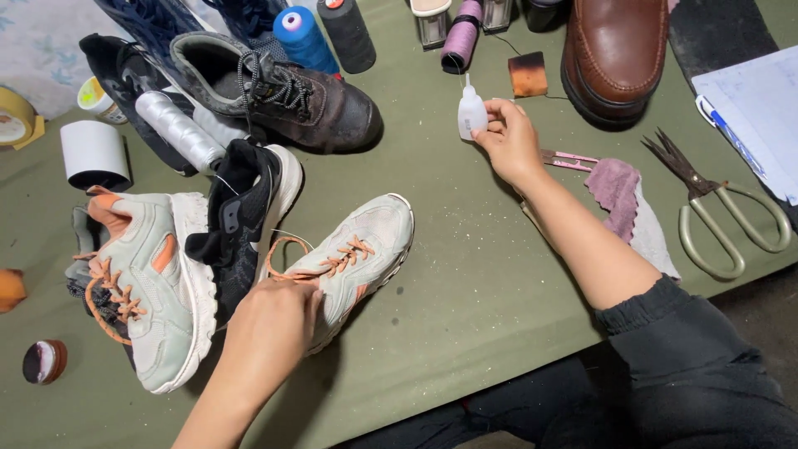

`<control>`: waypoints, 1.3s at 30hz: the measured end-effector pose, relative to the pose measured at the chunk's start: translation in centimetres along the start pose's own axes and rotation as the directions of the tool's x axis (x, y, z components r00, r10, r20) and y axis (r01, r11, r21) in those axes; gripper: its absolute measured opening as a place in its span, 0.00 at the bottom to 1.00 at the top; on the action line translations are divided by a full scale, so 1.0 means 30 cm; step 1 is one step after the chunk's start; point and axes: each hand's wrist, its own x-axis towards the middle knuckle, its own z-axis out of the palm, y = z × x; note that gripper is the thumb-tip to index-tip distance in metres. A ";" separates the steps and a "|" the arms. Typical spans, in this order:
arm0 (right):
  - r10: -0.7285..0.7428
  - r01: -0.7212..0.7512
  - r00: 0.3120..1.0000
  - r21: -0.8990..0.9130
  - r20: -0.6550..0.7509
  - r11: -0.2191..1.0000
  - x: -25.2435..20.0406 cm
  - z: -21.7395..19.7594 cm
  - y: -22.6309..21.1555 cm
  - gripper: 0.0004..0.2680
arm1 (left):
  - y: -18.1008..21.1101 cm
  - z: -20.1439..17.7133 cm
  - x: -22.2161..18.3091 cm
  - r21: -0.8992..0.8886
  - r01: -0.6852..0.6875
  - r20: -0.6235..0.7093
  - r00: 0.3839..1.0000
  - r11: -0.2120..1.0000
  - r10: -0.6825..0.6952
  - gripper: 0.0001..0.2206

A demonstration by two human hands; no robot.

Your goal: Repairing a sneaker sole by piercing it with an awl and applying adhesive.

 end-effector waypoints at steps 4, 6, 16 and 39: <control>-0.096 0.103 0.994 -0.154 0.052 0.983 -0.022 -0.015 -0.056 0.11 | 0.040 -0.037 0.010 -0.269 0.002 0.057 0.998 0.963 0.013 0.15; -0.071 0.090 0.994 -0.259 0.080 0.962 -0.031 -0.034 -0.087 0.12 | 0.071 -0.056 0.023 -0.670 0.443 0.377 0.894 0.596 -0.241 0.24; -0.070 0.097 0.994 -0.396 0.083 0.913 -0.037 -0.048 -0.039 0.13 | 0.128 -0.048 0.037 -0.970 0.195 0.239 0.855 -0.142 -0.460 0.11; 0.007 0.040 0.964 -0.172 0.264 0.984 -0.365 0.111 -0.267 0.16 | 0.193 -0.051 0.219 0.171 0.003 -0.434 0.898 0.985 0.073 0.23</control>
